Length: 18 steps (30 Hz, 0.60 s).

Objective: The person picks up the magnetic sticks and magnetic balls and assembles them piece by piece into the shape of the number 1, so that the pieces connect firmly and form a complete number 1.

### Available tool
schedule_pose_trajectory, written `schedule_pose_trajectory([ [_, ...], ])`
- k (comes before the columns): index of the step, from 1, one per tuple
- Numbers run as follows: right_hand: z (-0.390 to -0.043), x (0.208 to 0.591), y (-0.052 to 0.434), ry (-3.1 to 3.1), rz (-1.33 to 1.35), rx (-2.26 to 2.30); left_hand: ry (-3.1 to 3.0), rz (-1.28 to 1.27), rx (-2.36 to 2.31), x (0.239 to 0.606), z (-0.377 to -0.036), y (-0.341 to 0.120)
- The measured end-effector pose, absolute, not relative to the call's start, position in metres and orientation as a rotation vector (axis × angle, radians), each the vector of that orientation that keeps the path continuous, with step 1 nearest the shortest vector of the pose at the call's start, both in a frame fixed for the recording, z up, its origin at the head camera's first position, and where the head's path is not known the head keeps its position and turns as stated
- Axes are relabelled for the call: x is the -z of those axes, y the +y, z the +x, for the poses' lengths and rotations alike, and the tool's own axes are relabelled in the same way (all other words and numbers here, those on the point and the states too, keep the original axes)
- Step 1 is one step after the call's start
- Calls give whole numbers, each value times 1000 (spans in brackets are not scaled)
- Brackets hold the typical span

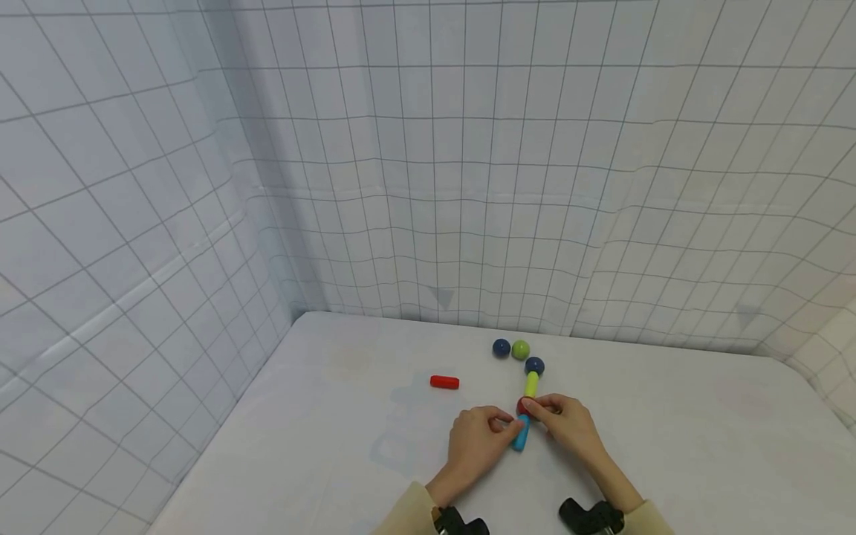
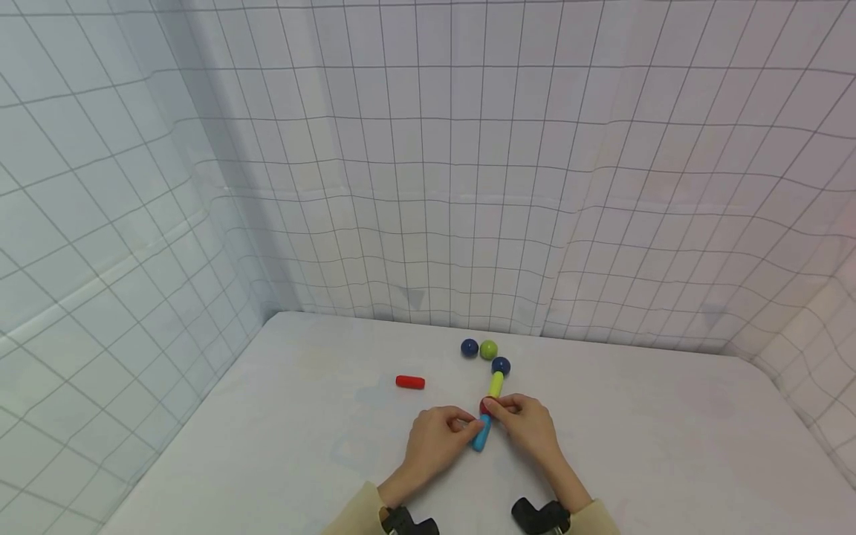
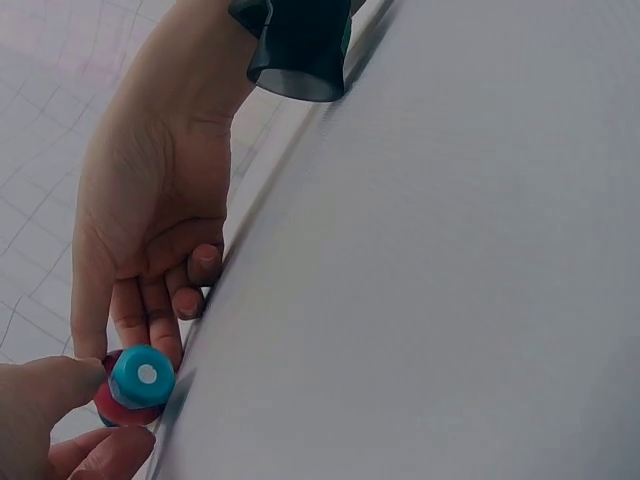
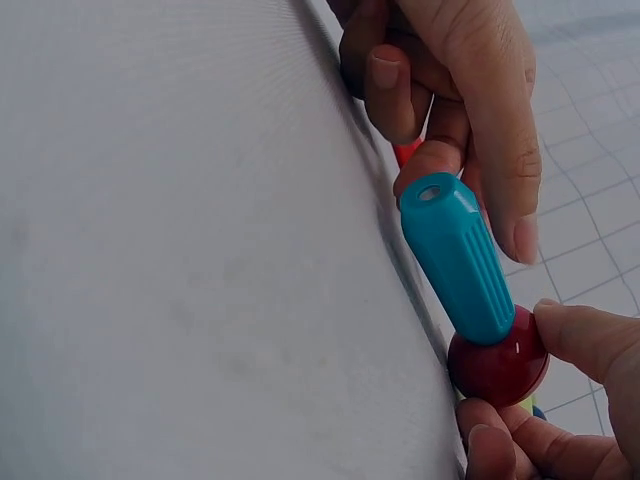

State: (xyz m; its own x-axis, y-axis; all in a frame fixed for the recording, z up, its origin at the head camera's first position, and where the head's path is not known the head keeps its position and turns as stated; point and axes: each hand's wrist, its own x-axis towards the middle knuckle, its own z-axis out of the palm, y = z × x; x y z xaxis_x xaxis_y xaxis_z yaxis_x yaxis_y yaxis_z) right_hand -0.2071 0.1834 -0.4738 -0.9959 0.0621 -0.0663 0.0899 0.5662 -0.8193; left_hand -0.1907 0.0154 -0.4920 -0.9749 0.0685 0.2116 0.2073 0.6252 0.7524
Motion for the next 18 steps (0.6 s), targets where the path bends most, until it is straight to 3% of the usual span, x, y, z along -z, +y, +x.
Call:
schedule_pose_trajectory([
  [9, -208, 477, 184, 2758, 145, 1440, -2680, -360, 1283, 488, -197, 5],
  [18, -209, 478, 183, 2762, 151, 1443, -2643, -322, 1207, 484, -205, -5],
])
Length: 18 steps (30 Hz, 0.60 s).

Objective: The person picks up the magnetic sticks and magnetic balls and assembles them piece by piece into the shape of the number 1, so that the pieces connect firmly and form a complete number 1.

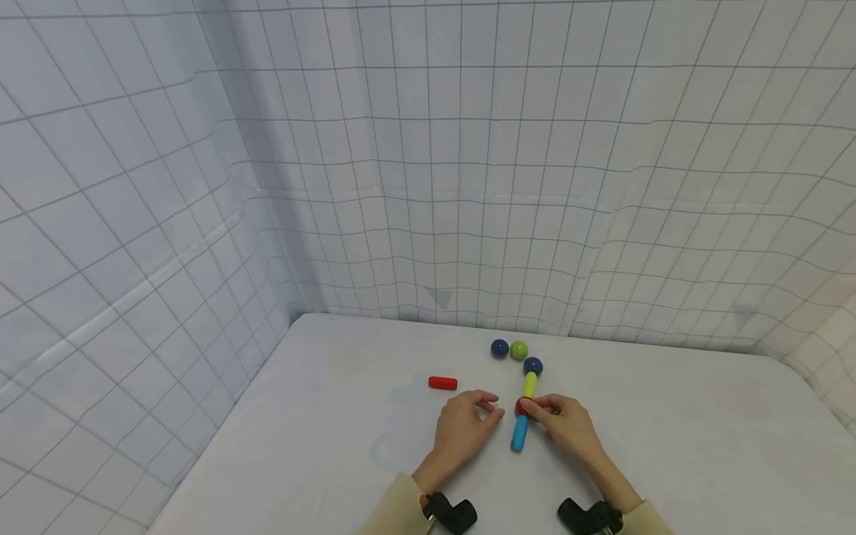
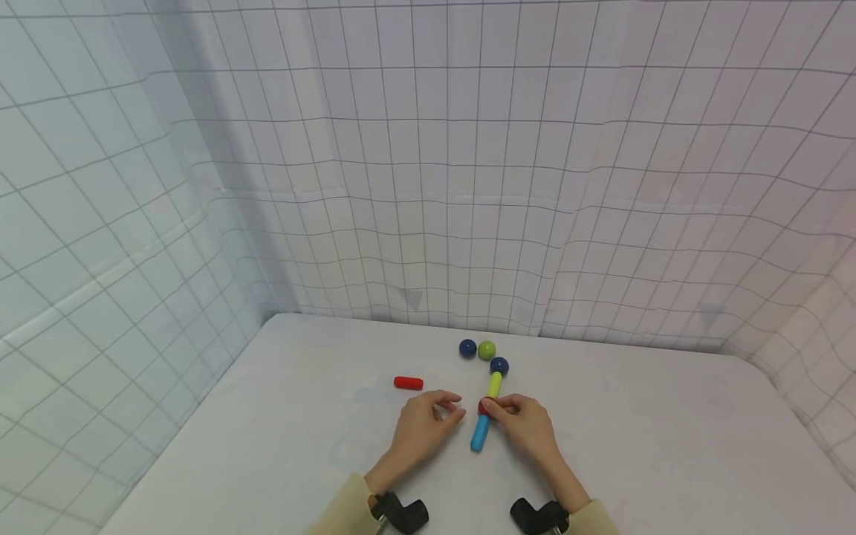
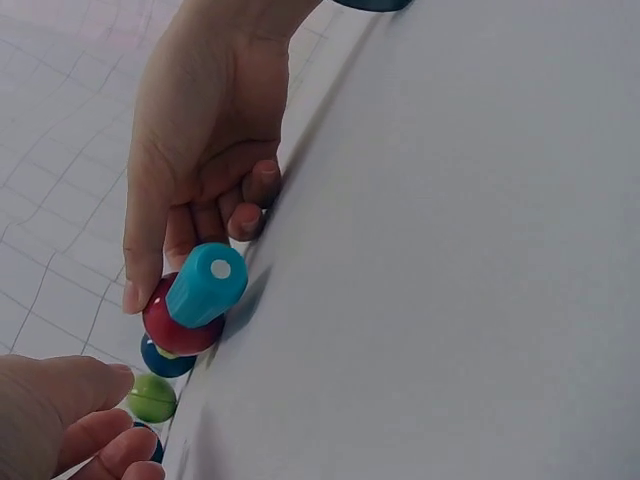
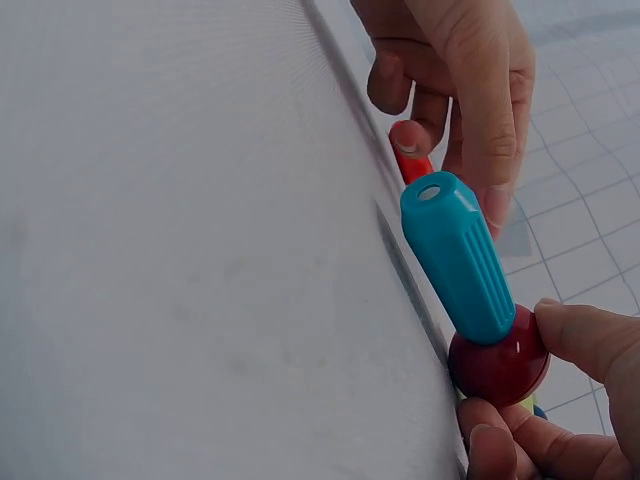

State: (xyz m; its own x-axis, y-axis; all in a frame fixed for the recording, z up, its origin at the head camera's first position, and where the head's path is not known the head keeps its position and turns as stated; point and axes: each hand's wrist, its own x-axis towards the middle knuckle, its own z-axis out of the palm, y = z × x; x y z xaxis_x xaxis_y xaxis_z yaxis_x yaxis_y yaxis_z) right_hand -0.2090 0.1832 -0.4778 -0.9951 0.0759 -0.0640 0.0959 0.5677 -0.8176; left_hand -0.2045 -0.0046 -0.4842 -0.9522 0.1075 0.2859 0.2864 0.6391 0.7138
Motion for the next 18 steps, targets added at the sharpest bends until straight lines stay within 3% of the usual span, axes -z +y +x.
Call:
schedule_pose_trajectory([
  [11, -209, 478, 183, 2751, 177, 1453, -2603, -279, 1108, 471, -218, -5],
  [18, -209, 475, 182, 2750, 187, 1447, -2562, -389, 1037, 461, -236, -3],
])
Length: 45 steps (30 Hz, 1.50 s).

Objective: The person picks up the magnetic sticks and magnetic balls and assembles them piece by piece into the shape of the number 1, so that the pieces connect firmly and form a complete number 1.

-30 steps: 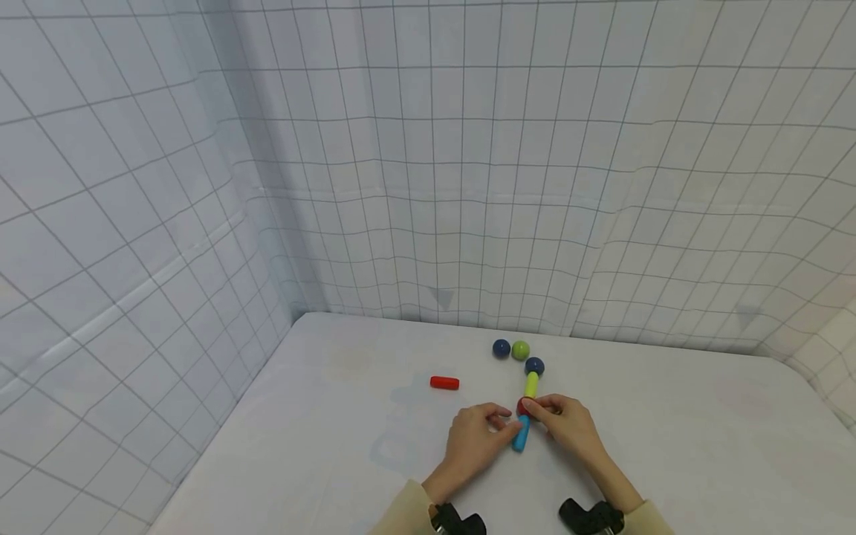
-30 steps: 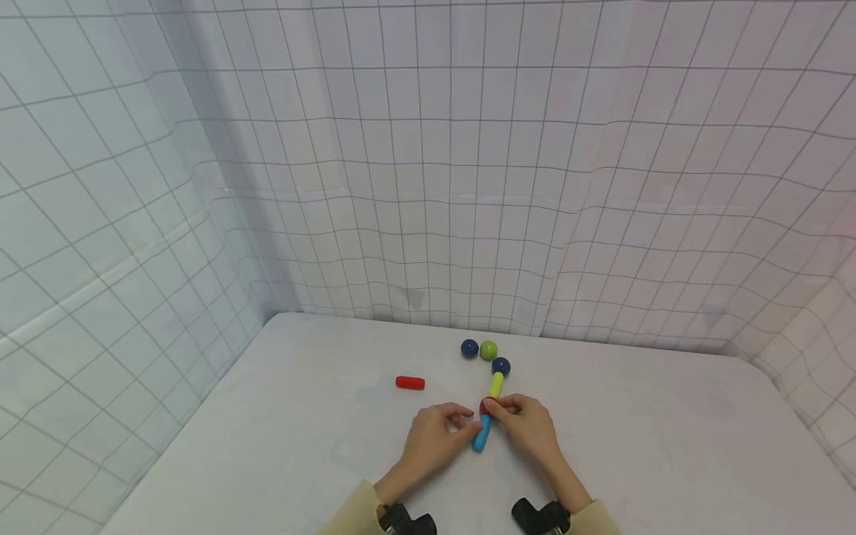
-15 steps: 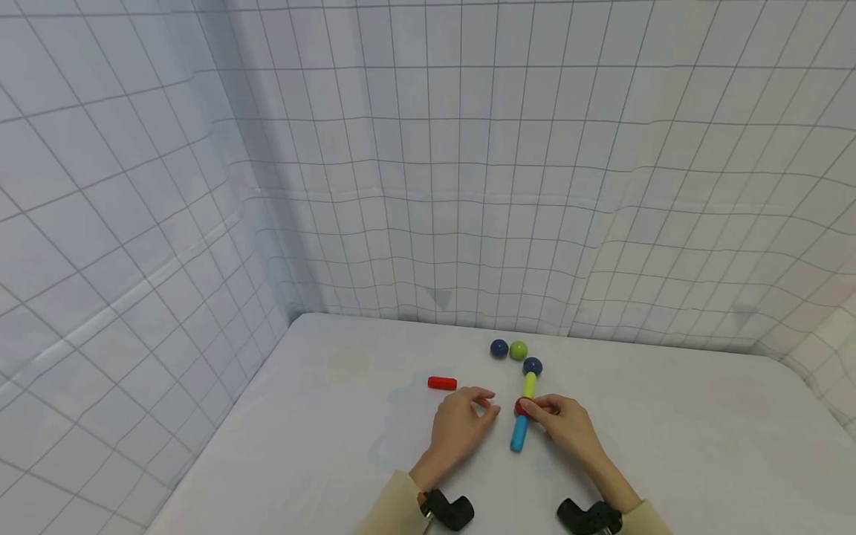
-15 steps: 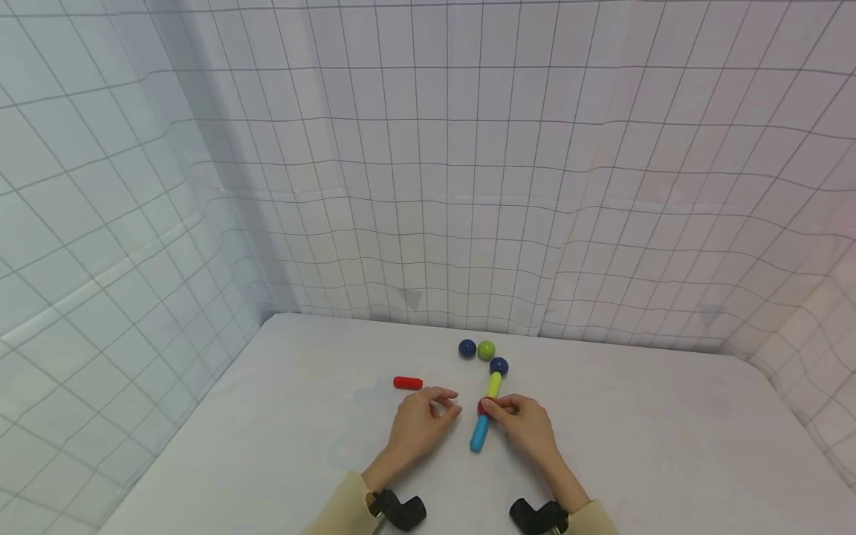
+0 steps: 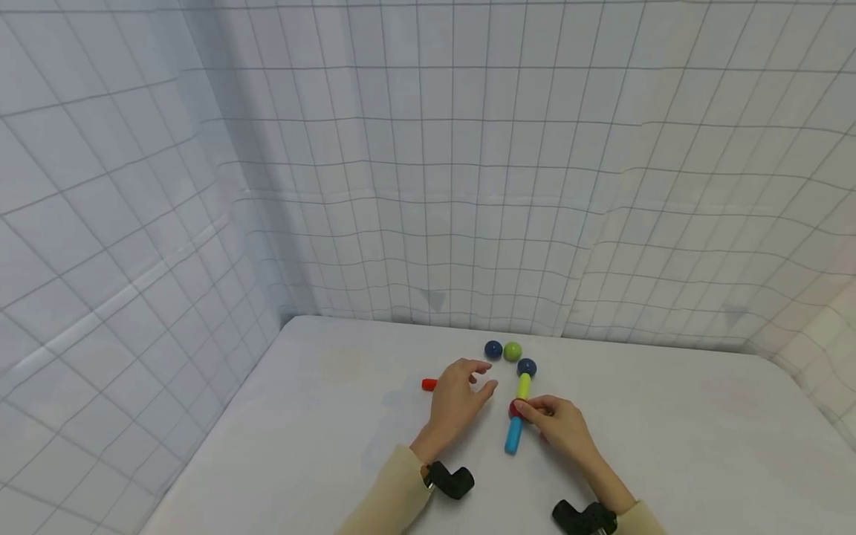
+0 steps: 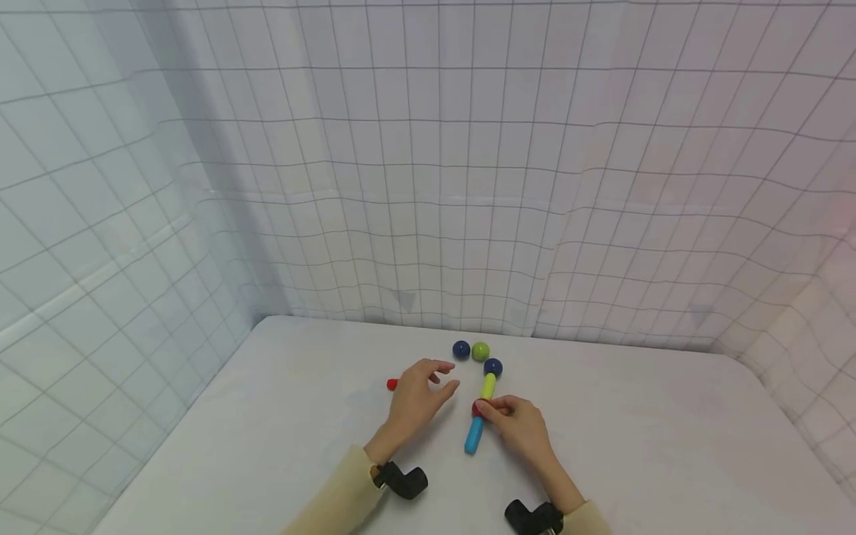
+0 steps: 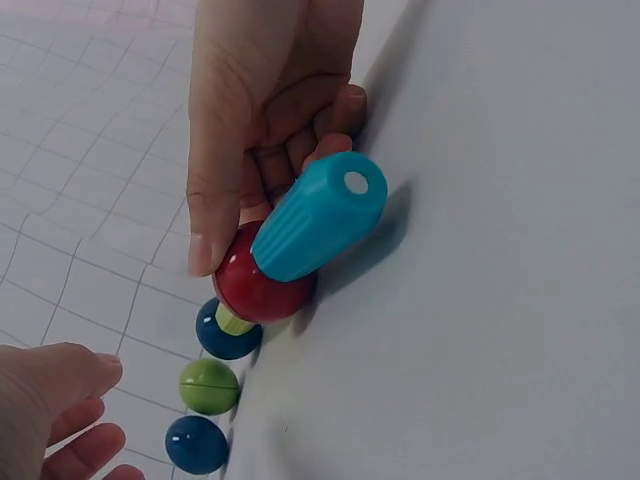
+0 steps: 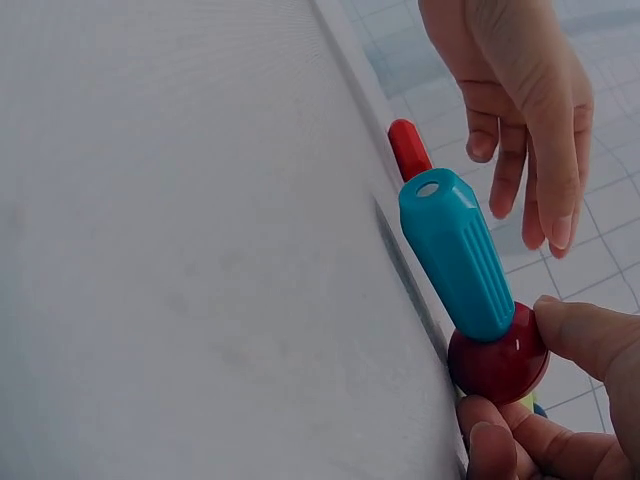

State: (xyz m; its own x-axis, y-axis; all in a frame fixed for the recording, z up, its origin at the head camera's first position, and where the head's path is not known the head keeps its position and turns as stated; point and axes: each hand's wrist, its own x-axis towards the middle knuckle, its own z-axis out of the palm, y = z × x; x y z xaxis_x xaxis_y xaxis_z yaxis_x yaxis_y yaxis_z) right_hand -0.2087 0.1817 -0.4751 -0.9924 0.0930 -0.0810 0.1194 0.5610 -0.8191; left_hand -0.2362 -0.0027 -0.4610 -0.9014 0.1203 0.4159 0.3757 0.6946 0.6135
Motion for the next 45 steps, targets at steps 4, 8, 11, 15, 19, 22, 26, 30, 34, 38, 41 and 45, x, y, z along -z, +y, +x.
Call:
schedule_pose_trajectory([
  [4, -209, 475, 182, 2757, 175, 1444, -2550, -428, 991, 458, -246, -2],
  [8, -210, 477, 182, 2761, 177, 1433, -2552, -426, 916, 456, -255, 0],
  [11, -210, 477, 182, 2756, 186, 1430, -2551, -408, 853, 456, -263, 2],
  [15, -209, 477, 181, 2756, 180, 1434, -2569, -408, 807, 456, -272, 4],
  [19, -209, 478, 181, 2767, 165, 1434, -2635, -436, 755, 458, -281, 6],
  [22, -209, 479, 181, 2772, 160, 1435, -2664, -471, 711, 460, -287, 8],
  [26, -210, 479, 182, 2768, 157, 1443, -2684, -501, 658, 463, -293, 11],
  [30, -210, 479, 182, 2768, 152, 1447, -2712, -494, 632, 466, -299, 14],
  [34, -211, 479, 182, 2774, 157, 1442, -2718, -479, 638, 469, -304, 17],
  [38, -210, 479, 181, 2771, 164, 1443, -2718, -471, 664, 471, -307, 19],
  [41, -210, 478, 181, 2770, 167, 1451, -2718, -463, 701, 472, -308, 21],
  [45, -210, 478, 181, 2768, 172, 1463, -2705, -448, 764, 473, -309, 23],
])
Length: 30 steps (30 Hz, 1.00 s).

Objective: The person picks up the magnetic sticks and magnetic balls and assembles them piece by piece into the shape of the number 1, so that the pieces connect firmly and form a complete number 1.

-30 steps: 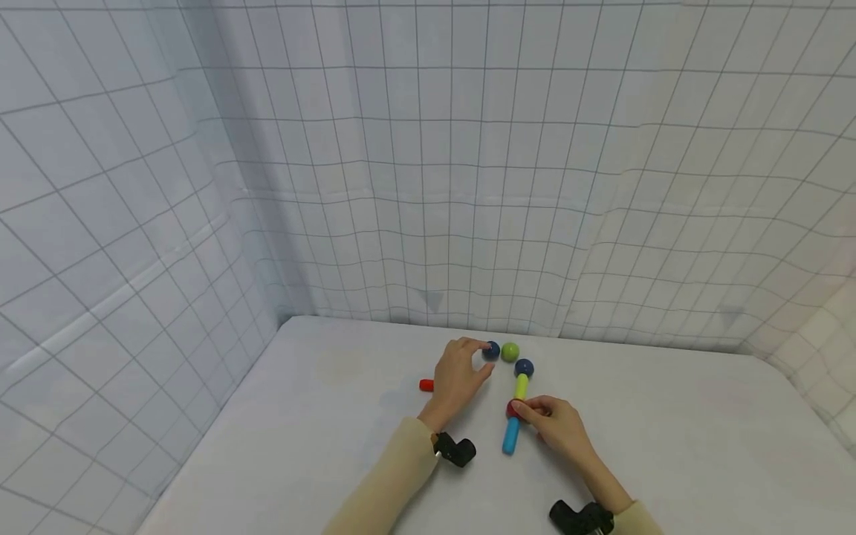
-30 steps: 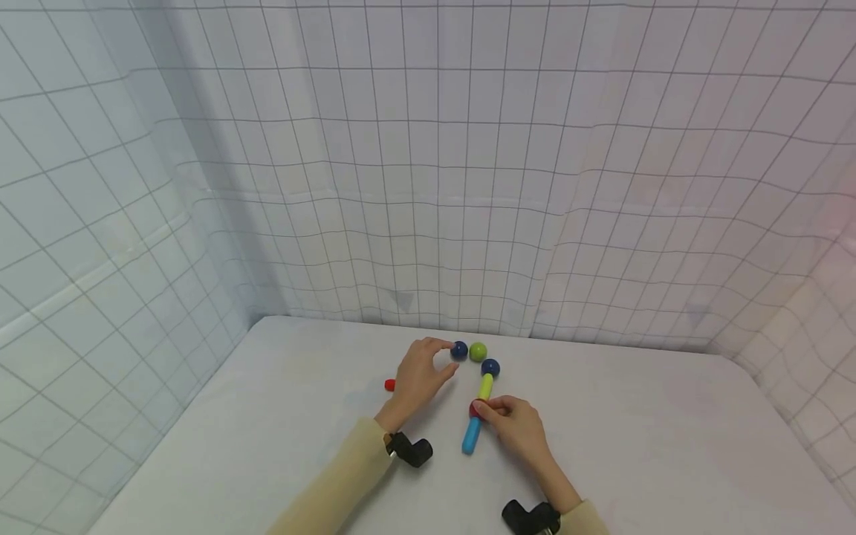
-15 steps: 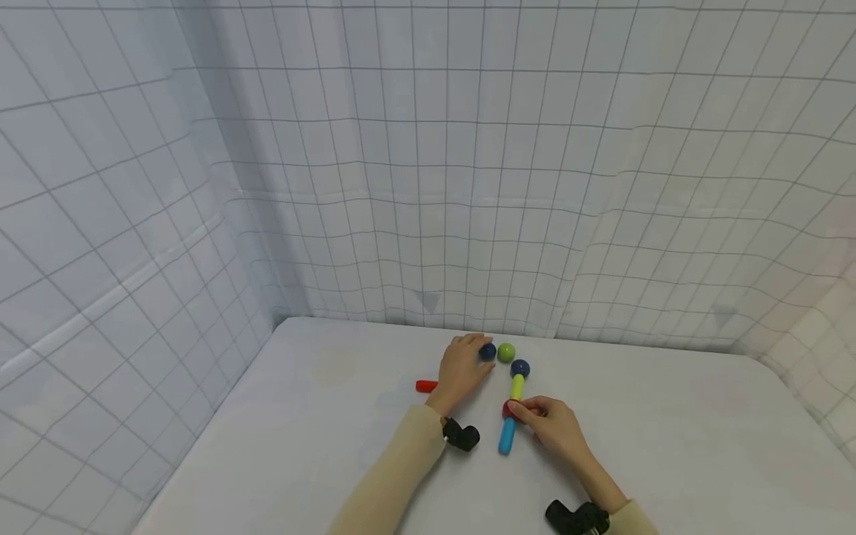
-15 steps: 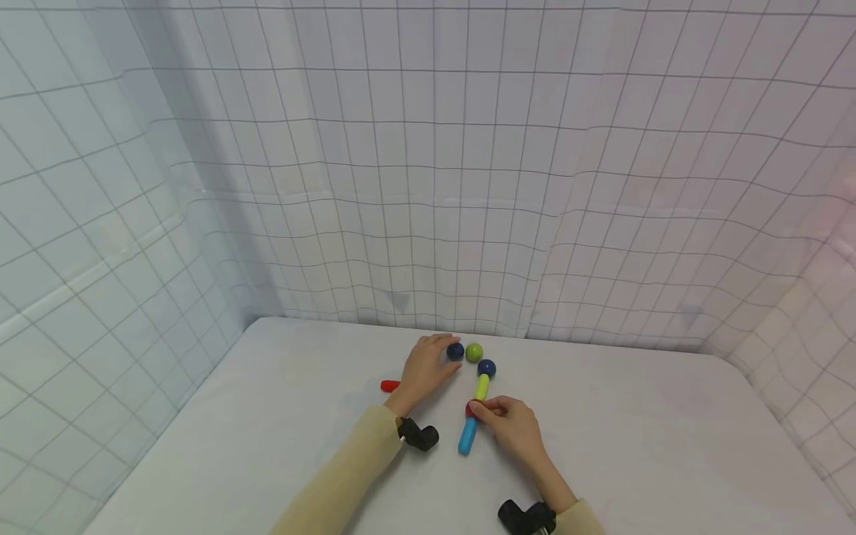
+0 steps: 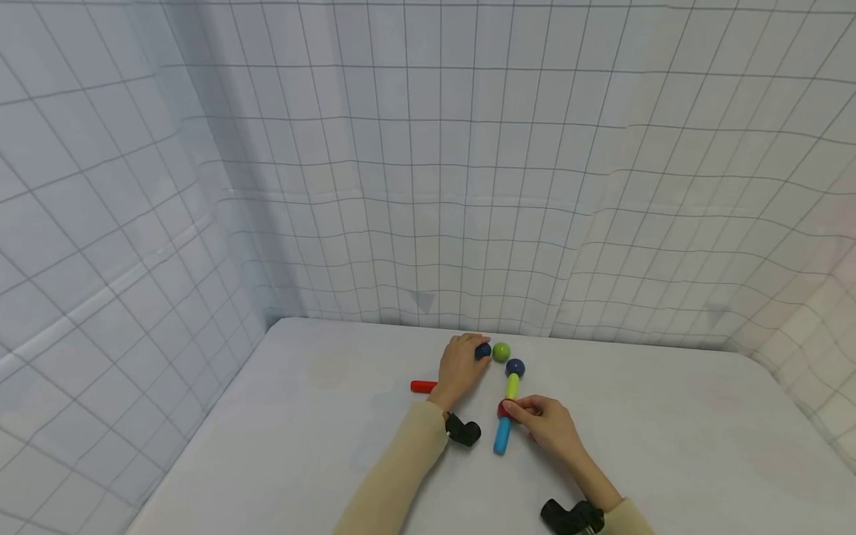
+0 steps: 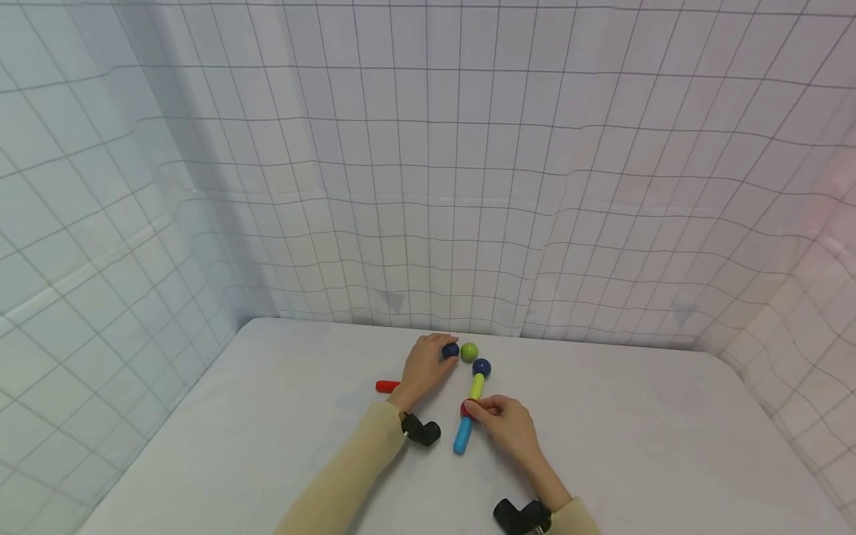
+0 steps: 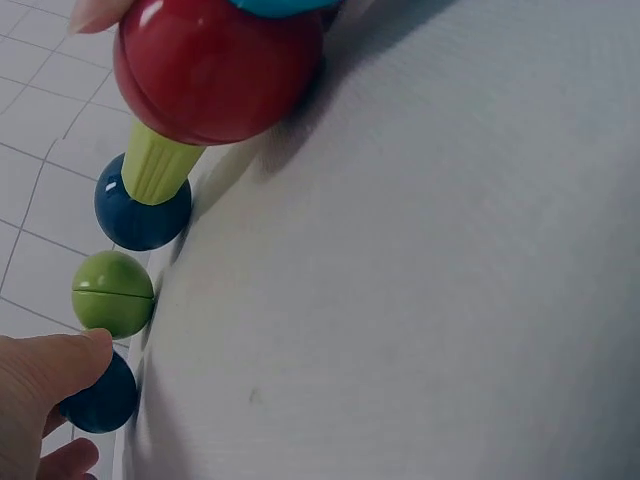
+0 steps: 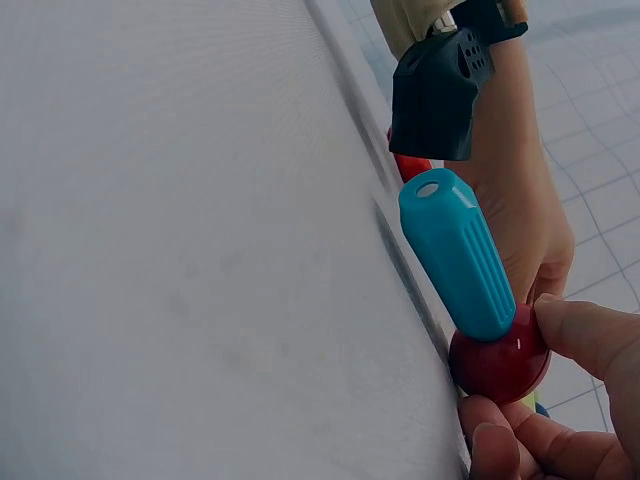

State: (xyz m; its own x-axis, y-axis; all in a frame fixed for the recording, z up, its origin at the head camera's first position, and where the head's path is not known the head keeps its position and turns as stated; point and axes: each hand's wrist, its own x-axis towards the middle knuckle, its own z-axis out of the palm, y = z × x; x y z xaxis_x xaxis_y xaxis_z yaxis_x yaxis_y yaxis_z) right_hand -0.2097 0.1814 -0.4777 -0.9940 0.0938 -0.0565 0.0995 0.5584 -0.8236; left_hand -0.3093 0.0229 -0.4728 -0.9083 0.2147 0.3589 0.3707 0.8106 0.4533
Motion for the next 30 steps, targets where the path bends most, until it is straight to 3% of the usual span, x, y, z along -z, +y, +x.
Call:
schedule_pose_trajectory([
  [15, -210, 477, 180, 2763, 179, 1446, -2676, -446, 802, 477, -308, 23],
  [30, -208, 477, 180, 2772, 165, 1457, -2743, -496, 750, 469, -284, 15],
])
